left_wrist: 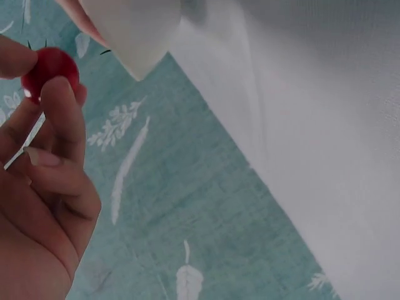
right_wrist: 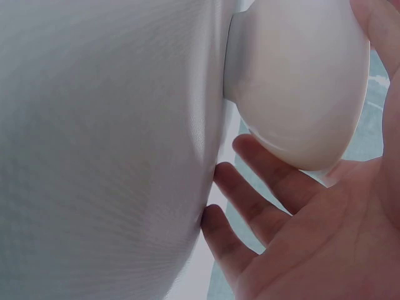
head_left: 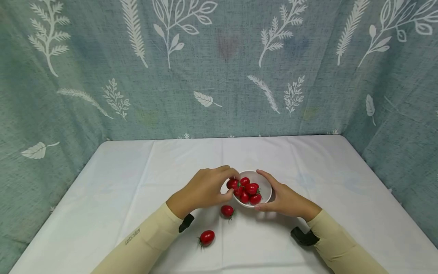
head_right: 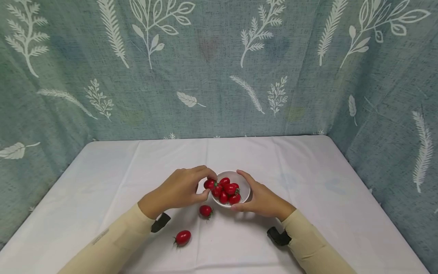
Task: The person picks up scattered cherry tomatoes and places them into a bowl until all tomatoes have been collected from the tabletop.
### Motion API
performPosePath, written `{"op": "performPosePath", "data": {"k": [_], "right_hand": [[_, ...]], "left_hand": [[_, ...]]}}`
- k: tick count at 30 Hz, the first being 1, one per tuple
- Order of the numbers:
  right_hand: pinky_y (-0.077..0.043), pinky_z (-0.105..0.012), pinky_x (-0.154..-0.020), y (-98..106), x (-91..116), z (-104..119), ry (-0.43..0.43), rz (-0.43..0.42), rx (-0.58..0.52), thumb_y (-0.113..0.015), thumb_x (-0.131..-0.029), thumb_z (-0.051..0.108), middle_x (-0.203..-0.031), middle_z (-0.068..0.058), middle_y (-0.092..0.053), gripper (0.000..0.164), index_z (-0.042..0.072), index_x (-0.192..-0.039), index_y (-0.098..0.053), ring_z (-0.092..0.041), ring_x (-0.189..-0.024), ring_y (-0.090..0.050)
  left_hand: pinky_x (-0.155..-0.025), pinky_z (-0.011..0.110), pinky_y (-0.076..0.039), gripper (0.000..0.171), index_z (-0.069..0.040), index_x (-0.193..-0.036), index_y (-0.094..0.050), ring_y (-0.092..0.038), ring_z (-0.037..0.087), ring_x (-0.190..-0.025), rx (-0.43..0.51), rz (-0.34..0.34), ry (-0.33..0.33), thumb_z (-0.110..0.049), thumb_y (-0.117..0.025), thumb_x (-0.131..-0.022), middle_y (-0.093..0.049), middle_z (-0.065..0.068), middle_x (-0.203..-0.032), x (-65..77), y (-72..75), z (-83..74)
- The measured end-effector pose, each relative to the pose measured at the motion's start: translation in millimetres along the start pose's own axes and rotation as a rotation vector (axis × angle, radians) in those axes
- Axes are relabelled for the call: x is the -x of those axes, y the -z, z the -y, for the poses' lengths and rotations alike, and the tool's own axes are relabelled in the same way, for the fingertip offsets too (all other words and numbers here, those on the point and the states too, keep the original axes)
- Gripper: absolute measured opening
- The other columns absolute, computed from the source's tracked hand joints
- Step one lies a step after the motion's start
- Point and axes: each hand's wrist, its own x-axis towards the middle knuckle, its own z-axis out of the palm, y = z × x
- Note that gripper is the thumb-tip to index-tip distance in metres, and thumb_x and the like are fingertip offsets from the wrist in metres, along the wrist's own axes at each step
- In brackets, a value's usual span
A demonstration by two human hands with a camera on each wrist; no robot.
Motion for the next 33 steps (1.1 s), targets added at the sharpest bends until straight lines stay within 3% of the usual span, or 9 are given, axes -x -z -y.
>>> {"op": "performPosePath", "data": {"k": [9,16,33], "right_hand": [[-0.048,-0.046,-0.099,0.3,-1.2,0.8,-0.001,-0.004,0.007,-0.084,-0.076,0.048,-0.148,-0.014,-0.049,0.107,0.026,-0.159,-0.019,-0.031,-0.132,-0.052],[-0.046,-0.049,-0.1,0.8,0.6,1.3,-0.001,0.006,0.012,-0.083,-0.077,0.05,-0.151,-0.014,-0.046,0.107,0.027,-0.159,-0.018,-0.031,-0.134,-0.05],[-0.049,-0.044,-0.097,0.8,0.2,2.4,0.004,0.001,-0.005,-0.083,-0.077,0.049,-0.151,-0.015,-0.046,0.107,0.025,-0.159,-0.018,-0.031,-0.129,-0.053]], "left_hand": [[-0.049,0.017,-0.037,0.03,-0.023,-0.117,-0.066,-0.04,0.004,-0.051,-0.041,-0.067,0.002,-0.025,-0.074,-0.088,-0.067,-0.009,-0.099,-10.2,-9.8,-0.2],[-0.053,0.017,-0.042,0.034,-0.024,-0.123,-0.064,-0.052,0.003,-0.058,-0.049,-0.071,0.018,-0.028,-0.073,-0.09,-0.071,-0.008,-0.105,-18.6,-17.8,-1.1],[-0.054,0.018,-0.043,0.029,-0.022,-0.116,-0.067,-0.052,0.003,-0.061,-0.023,0.019,0.059,-0.026,-0.075,-0.089,-0.072,-0.008,-0.098,-25.7,-29.6,-3.8]]}}
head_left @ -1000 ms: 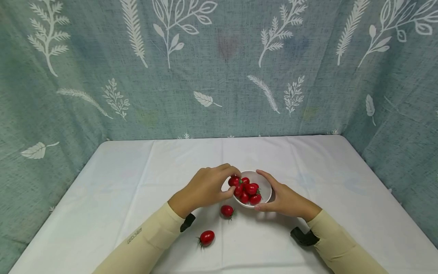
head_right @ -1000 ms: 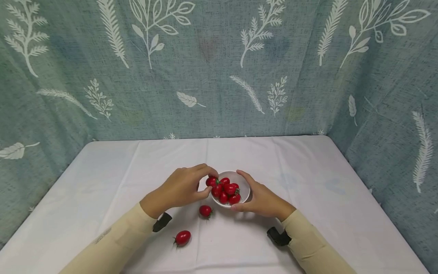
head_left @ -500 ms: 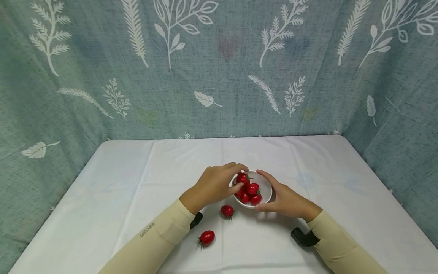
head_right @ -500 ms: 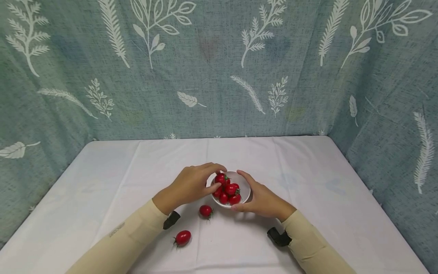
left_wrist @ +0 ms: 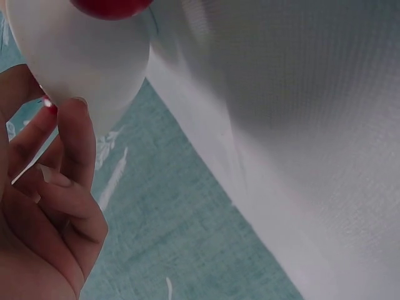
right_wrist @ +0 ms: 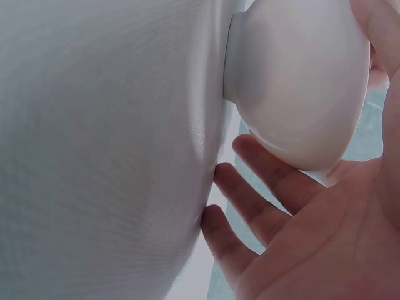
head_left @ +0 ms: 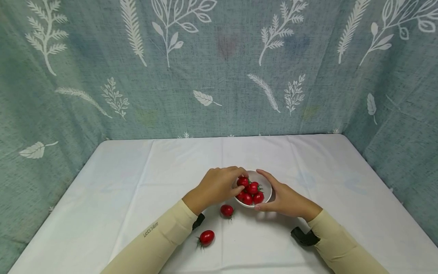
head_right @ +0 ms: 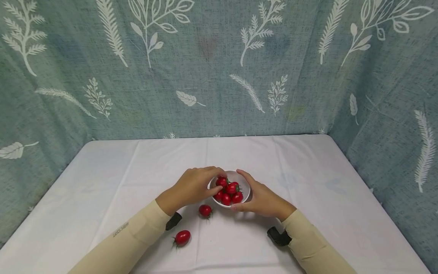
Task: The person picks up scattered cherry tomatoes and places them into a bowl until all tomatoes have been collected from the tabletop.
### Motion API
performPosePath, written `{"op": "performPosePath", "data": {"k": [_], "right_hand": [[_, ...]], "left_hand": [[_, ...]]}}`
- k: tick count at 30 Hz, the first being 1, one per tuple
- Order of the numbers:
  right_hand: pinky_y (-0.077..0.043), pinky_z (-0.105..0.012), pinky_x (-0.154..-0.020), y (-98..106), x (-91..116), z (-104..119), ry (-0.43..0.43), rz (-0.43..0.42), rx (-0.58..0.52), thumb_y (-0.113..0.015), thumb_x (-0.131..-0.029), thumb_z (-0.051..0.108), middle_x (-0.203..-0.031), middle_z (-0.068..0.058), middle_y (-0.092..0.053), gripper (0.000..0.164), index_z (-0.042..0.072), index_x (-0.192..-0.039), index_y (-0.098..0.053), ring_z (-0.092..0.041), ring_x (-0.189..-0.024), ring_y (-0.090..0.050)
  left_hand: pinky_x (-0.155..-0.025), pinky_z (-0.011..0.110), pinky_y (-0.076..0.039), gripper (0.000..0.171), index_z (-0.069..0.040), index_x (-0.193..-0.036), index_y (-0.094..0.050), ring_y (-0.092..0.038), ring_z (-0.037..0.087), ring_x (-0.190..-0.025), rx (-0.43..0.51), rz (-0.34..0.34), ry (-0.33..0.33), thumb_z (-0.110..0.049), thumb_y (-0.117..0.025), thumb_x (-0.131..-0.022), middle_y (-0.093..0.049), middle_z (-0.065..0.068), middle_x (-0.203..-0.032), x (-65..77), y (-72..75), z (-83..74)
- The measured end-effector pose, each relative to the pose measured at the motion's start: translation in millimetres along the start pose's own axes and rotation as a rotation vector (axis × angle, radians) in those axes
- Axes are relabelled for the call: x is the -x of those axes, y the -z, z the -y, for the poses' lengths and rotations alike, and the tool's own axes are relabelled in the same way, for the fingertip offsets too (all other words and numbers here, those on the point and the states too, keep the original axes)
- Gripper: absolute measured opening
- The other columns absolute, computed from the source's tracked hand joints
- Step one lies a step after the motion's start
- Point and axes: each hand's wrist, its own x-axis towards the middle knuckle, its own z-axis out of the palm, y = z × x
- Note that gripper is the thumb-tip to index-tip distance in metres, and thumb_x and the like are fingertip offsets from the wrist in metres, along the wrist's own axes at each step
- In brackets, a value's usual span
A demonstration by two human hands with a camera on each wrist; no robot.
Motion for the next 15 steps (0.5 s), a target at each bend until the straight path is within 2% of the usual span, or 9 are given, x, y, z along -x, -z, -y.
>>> {"op": "performPosePath", "data": {"k": [10,15], "right_hand": [[-0.048,-0.048,-0.1,-0.4,-0.7,-1.1,-0.001,0.001,0.006,-0.083,-0.077,0.05,-0.152,-0.015,-0.045,0.108,0.024,-0.16,-0.018,-0.032,-0.131,-0.052],[-0.048,-0.049,-0.099,-0.4,-0.4,-0.6,-0.005,0.002,0.012,-0.082,-0.077,0.051,-0.153,-0.015,-0.043,0.108,0.025,-0.16,-0.018,-0.033,-0.132,-0.051]], "left_hand": [[-0.059,0.02,-0.045,0.032,-0.021,-0.121,-0.066,-0.055,0.004,-0.068,0.019,0.052,0.025,-0.029,-0.073,-0.091,-0.073,-0.008,-0.104,-0.9,-5.1,3.4],[-0.058,0.02,-0.045,0.033,-0.022,-0.122,-0.066,-0.055,0.004,-0.066,0.018,0.046,0.024,-0.029,-0.073,-0.091,-0.072,-0.006,-0.106,2.0,-2.2,3.5]]}}
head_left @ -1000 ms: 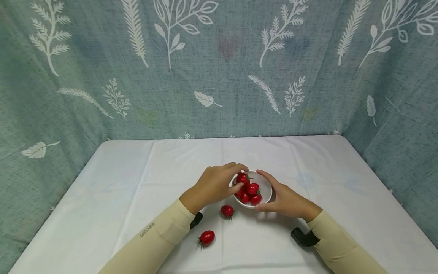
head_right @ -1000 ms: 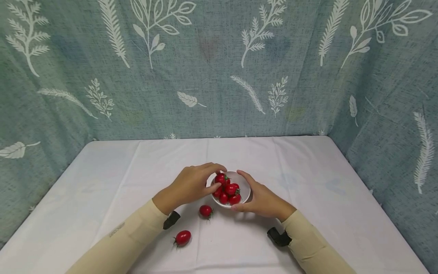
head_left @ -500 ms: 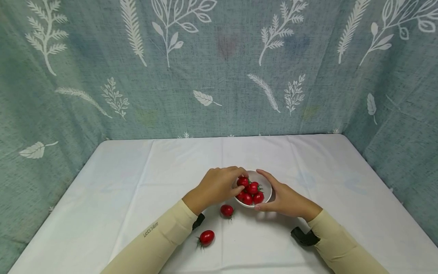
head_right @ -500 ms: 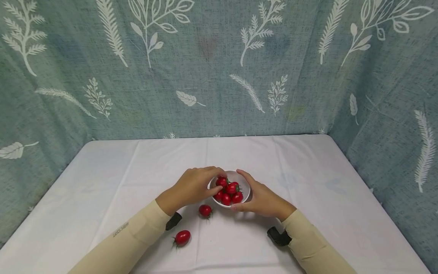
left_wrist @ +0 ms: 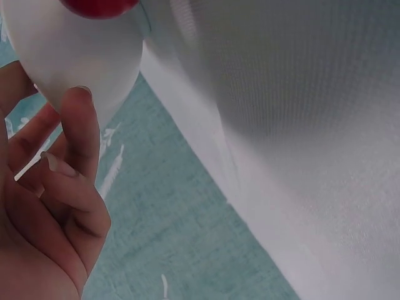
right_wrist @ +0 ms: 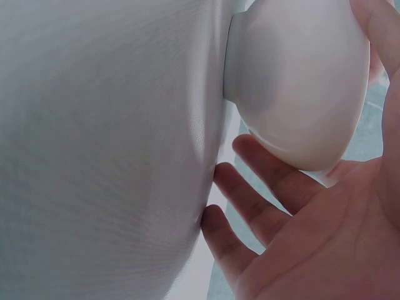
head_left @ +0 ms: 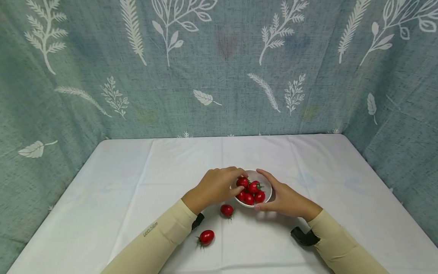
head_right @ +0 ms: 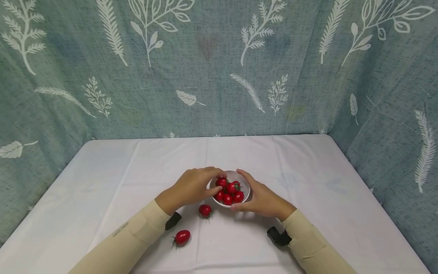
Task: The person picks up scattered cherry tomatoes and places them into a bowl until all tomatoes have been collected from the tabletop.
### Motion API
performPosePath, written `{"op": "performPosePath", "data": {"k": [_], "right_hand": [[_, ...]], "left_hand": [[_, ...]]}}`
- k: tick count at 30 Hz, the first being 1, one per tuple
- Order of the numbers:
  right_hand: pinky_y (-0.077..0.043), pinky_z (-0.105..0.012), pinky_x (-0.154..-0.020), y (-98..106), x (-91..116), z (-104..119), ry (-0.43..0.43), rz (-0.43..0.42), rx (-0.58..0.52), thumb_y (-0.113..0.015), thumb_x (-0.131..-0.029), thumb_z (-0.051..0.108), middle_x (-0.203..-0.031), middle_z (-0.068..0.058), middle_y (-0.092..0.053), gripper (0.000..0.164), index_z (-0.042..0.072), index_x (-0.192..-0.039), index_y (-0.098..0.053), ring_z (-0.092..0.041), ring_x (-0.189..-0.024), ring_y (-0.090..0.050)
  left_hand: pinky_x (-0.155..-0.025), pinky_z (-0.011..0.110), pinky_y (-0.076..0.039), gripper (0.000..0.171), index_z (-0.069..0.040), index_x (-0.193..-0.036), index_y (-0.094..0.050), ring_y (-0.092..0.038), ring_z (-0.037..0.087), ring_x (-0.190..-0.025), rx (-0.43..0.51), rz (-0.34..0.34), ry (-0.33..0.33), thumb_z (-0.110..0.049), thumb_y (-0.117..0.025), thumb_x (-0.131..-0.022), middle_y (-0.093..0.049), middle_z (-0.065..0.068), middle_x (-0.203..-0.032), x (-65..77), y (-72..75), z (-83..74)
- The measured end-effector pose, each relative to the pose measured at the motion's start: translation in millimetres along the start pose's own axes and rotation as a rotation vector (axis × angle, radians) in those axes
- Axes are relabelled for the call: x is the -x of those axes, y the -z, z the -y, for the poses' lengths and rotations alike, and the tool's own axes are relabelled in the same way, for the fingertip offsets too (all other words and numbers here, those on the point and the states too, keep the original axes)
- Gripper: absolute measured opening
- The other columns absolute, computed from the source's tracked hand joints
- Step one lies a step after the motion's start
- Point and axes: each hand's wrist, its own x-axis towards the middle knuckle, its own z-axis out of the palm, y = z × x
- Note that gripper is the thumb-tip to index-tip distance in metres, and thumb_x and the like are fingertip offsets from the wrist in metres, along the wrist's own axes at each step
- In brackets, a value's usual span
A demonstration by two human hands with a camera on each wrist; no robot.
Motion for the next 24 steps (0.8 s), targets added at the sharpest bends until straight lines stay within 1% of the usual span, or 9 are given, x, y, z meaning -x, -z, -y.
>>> {"op": "performPosePath", "data": {"k": [7,12,16,19,22,24], "right_hand": [[-0.046,-0.052,-0.102,0.1,-0.3,0.6,0.006,-0.006,0.012,-0.082,-0.077,0.052,-0.155,-0.014,-0.042,0.108,0.024,-0.159,-0.018,-0.034,-0.134,-0.05],[-0.046,-0.053,-0.102,0.5,-0.2,1.3,0.001,-0.003,0.006,-0.083,-0.077,0.051,-0.151,-0.015,-0.046,0.108,0.025,-0.159,-0.019,-0.033,-0.134,-0.05],[-0.046,-0.051,-0.101,0.8,0.0,2.2,0.002,-0.006,0.003,-0.083,-0.077,0.05,-0.149,-0.017,-0.048,0.108,0.025,-0.159,-0.019,-0.034,-0.133,-0.05],[-0.046,-0.052,-0.101,0.7,0.2,2.4,0.002,-0.009,0.006,-0.084,-0.076,0.049,-0.149,-0.018,-0.047,0.108,0.026,-0.159,-0.019,-0.034,-0.133,-0.051],[-0.046,-0.054,-0.102,0.1,0.5,1.9,-0.007,-0.01,0.009,-0.083,-0.076,0.05,-0.15,-0.017,-0.047,0.107,0.027,-0.159,-0.019,-0.035,-0.134,-0.05],[-0.046,-0.055,-0.103,-0.4,0.8,1.1,-0.012,-0.009,0.011,-0.083,-0.076,0.051,-0.15,-0.017,-0.046,0.107,0.028,-0.159,-0.019,-0.035,-0.135,-0.049]], "left_hand": [[-0.056,0.019,-0.044,0.04,-0.023,-0.128,-0.064,-0.051,0.003,-0.06,-0.024,-0.061,-0.02,-0.029,-0.074,-0.09,-0.071,-0.006,-0.11,8.5,4.3,2.8],[-0.055,0.02,-0.043,0.039,-0.023,-0.127,-0.064,-0.048,0.004,-0.056,-0.013,-0.085,-0.014,-0.03,-0.074,-0.09,-0.071,-0.004,-0.111,16.2,9.0,2.8],[-0.057,0.02,-0.046,0.037,-0.023,-0.124,-0.066,-0.054,0.004,-0.058,-0.017,-0.095,-0.009,-0.03,-0.075,-0.089,-0.071,-0.006,-0.111,23.4,11.3,2.0],[-0.058,0.02,-0.047,0.033,-0.024,-0.121,-0.068,-0.058,0.004,-0.06,-0.012,-0.102,-0.024,-0.028,-0.075,-0.089,-0.071,-0.007,-0.111,28.8,12.5,2.5],[-0.057,0.018,-0.045,0.03,-0.025,-0.118,-0.069,-0.054,0.001,-0.056,0.026,-0.085,-0.048,-0.028,-0.075,-0.089,-0.07,-0.01,-0.111,33.7,13.9,4.0],[-0.056,0.017,-0.044,0.027,-0.025,-0.116,-0.07,-0.048,-0.001,-0.054,0.066,-0.063,-0.067,-0.026,-0.074,-0.089,-0.07,-0.011,-0.111,36.7,14.8,5.4]]}}
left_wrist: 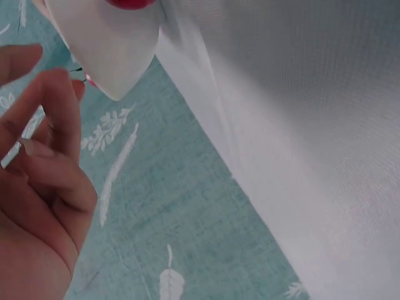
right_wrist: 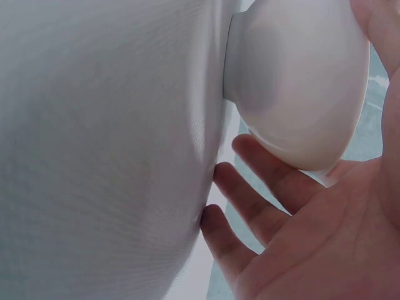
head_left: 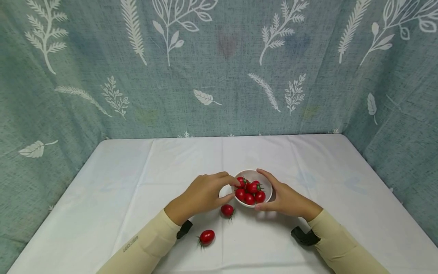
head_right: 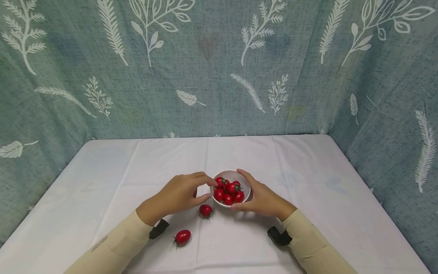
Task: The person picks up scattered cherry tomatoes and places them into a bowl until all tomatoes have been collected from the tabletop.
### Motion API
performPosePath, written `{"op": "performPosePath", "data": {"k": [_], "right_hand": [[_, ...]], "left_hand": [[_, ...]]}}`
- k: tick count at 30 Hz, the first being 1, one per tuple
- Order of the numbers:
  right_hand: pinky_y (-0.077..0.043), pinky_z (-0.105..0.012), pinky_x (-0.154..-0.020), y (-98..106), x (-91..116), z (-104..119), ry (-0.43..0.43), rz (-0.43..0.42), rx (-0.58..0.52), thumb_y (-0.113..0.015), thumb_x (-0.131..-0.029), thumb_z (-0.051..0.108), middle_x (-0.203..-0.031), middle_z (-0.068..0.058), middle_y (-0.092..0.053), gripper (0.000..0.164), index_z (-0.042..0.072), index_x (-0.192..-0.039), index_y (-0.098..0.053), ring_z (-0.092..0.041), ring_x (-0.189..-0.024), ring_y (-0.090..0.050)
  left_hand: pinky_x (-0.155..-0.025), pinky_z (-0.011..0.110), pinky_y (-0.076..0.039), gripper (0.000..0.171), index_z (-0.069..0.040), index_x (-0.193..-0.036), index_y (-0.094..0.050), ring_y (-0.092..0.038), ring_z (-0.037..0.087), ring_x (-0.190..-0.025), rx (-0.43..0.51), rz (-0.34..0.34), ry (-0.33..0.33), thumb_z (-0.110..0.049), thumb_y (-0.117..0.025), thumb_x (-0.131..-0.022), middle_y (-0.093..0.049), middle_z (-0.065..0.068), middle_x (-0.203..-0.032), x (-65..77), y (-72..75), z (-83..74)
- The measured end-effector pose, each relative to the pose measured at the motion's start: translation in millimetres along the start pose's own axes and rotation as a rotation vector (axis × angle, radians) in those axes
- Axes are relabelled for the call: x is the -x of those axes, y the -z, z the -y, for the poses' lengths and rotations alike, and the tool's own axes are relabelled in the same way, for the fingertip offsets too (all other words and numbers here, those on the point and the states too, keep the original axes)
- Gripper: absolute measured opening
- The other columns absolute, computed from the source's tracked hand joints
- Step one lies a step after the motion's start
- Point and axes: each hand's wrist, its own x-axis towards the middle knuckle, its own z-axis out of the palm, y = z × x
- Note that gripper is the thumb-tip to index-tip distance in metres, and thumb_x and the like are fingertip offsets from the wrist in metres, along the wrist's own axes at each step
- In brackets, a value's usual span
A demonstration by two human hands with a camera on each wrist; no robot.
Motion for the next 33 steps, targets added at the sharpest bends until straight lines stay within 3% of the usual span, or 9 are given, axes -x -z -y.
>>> {"op": "performPosePath", "data": {"k": [6,10,15,24,33], "right_hand": [[-0.046,-0.055,-0.103,-0.5,1.1,-2.8,-0.001,0.006,-0.002,-0.082,-0.077,0.052,-0.152,-0.017,-0.044,0.107,0.028,-0.159,-0.019,-0.036,-0.136,-0.048],[-0.047,-0.054,-0.102,0.1,2.1,-3.3,0.002,0.007,-0.005,-0.082,-0.078,0.051,-0.153,-0.017,-0.043,0.107,0.026,-0.159,-0.018,-0.037,-0.136,-0.047],[-0.046,-0.055,-0.102,0.5,2.4,-2.3,0.001,0.006,-0.002,-0.082,-0.077,0.051,-0.153,-0.017,-0.042,0.107,0.026,-0.159,-0.018,-0.038,-0.137,-0.046],[-0.046,-0.052,-0.102,0.2,0.8,-1.7,0.011,-0.005,0.012,-0.083,-0.076,0.052,-0.15,-0.017,-0.047,0.107,0.027,-0.159,-0.019,-0.035,-0.134,-0.05],[-0.045,-0.054,-0.103,-0.3,0.0,-1.0,0.012,-0.005,0.002,-0.084,-0.076,0.049,-0.151,-0.017,-0.045,0.107,0.026,-0.159,-0.019,-0.036,-0.135,-0.048]], "left_hand": [[-0.057,0.017,-0.042,0.025,-0.024,-0.114,-0.07,-0.044,-0.003,-0.053,0.08,0.061,-0.018,-0.025,-0.074,-0.09,-0.07,-0.01,-0.109,4.2,2.0,1.5],[-0.06,0.02,-0.043,0.024,-0.026,-0.114,-0.071,-0.045,-0.001,-0.055,0.081,0.108,0.002,-0.027,-0.074,-0.089,-0.069,-0.012,-0.103,4.2,2.5,-0.5],[-0.068,0.023,-0.047,0.023,-0.029,-0.111,-0.072,-0.056,0.001,-0.07,0.081,0.155,0.017,-0.025,-0.074,-0.089,-0.069,-0.012,-0.102,5.7,2.9,-2.3],[-0.073,0.028,-0.05,0.02,-0.026,-0.106,-0.074,-0.065,0.007,-0.081,0.078,0.182,0.01,-0.027,-0.076,-0.086,-0.07,-0.012,-0.099,8.2,3.7,-1.4],[-0.07,0.025,-0.049,0.014,-0.026,-0.098,-0.077,-0.065,0.005,-0.082,0.063,0.251,0.009,-0.03,-0.079,-0.085,-0.069,-0.013,-0.092,8.9,1.6,0.5]]}}
